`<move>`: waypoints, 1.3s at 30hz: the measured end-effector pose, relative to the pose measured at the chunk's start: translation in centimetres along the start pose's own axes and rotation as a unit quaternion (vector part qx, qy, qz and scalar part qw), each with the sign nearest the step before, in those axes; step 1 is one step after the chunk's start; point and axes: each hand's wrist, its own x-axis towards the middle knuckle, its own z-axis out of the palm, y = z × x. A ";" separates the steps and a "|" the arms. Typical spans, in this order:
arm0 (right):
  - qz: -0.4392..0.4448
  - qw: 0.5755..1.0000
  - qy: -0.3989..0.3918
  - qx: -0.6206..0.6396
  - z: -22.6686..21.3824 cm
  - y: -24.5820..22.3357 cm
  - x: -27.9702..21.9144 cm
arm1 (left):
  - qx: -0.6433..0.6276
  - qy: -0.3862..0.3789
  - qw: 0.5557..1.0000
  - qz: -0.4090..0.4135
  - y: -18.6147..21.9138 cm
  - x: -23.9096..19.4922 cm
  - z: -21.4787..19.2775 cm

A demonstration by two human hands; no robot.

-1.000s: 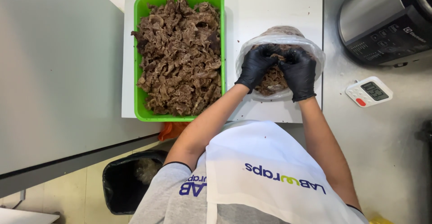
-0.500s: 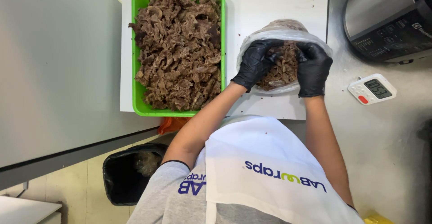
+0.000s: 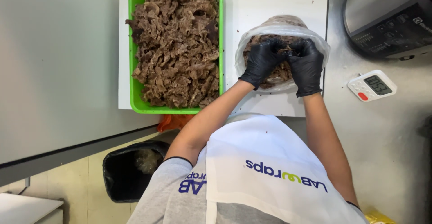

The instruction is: Separating pieces of shredded meat from a tray and placing them into a plastic bag.

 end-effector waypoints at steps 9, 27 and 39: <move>-0.231 0.950 0.021 -0.208 -2.2 3.8 -0.5 | 0.157 0.012 0.974 0.160 -6.4 1.5 -0.8; -0.254 0.760 0.132 -0.584 -2.7 7.8 -0.5 | 0.443 0.065 0.777 0.442 -15.6 0.4 4.8; -0.152 0.851 -0.263 -0.429 -4.5 3.4 -2.8 | 0.293 -0.109 0.940 0.133 -5.5 8.0 3.9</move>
